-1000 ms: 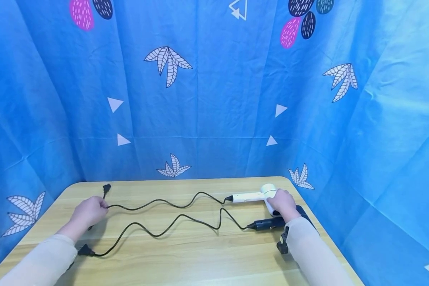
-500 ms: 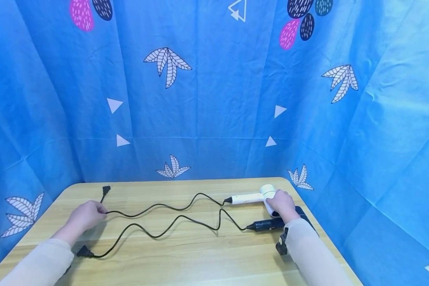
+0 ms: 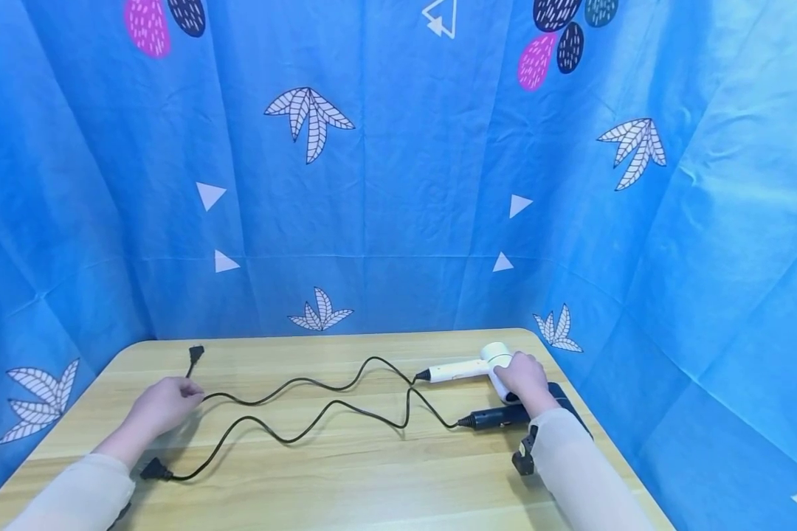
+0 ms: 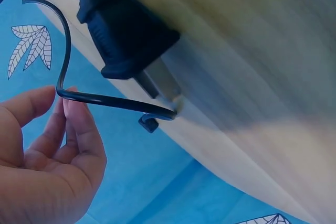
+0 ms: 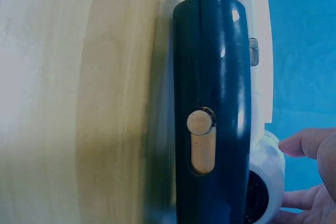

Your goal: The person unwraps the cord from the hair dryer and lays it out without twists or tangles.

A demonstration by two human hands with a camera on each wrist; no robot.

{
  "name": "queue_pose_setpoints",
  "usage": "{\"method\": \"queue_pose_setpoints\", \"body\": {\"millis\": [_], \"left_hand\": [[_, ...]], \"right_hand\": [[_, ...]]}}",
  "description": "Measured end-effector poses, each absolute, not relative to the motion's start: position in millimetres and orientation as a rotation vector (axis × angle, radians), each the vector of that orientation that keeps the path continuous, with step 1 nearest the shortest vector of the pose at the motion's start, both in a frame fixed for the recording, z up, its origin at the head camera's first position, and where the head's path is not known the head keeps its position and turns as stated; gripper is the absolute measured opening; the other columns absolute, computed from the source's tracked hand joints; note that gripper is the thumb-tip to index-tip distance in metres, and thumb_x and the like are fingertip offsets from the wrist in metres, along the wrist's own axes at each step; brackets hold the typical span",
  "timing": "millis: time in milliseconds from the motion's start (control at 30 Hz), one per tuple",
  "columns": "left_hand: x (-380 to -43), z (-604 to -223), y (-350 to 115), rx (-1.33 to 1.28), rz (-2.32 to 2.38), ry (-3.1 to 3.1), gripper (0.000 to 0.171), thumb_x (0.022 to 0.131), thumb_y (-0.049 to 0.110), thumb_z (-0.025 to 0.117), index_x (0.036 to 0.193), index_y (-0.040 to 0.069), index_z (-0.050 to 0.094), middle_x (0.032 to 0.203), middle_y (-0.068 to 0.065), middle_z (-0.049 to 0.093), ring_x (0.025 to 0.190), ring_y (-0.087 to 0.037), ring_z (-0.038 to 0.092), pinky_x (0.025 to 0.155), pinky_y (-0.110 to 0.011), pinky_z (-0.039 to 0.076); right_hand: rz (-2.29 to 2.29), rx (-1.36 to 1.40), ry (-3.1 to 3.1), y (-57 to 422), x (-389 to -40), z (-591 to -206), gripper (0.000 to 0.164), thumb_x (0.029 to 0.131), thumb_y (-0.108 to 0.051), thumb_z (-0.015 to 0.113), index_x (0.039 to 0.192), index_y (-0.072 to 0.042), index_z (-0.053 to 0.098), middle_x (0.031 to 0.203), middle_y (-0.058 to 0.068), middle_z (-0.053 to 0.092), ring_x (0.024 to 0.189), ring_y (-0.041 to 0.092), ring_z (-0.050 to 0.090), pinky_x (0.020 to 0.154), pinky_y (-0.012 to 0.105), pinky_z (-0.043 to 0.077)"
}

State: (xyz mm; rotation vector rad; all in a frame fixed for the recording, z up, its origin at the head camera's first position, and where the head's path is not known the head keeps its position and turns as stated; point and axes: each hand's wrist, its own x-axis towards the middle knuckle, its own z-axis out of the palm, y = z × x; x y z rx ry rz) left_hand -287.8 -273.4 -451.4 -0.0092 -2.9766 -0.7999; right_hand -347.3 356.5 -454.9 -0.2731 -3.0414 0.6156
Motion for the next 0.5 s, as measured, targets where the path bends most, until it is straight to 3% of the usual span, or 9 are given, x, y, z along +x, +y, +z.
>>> {"method": "queue_pose_setpoints", "body": {"millis": [300,500], "left_hand": [[-283,-451,-270,0.0,-0.824,-2.937,0.022,0.094,0.014,0.06,0.102,-0.004,0.07,0.1,-0.02,0.07,0.088,-0.035,0.064,0.079,-0.053,0.051],[-278,-446,-262,0.01,-0.805,-2.902,0.029,0.096,0.016,0.055,0.111,-0.005,0.068,0.108,-0.023,0.068,0.097,-0.04,0.064,0.083,-0.055,0.05]], "right_hand": [[0.623,-0.182,-3.03,356,-343,-448,0.056,0.095,-0.029,0.057,0.126,0.017,0.051,0.112,0.032,0.06,0.089,0.037,0.057,0.081,0.052,0.049],[0.698,-0.166,-3.021,350,-336,-441,0.061,0.097,-0.03,0.056,0.135,0.017,0.046,0.129,0.038,0.053,0.109,0.047,0.056,0.094,0.058,0.046]]}}
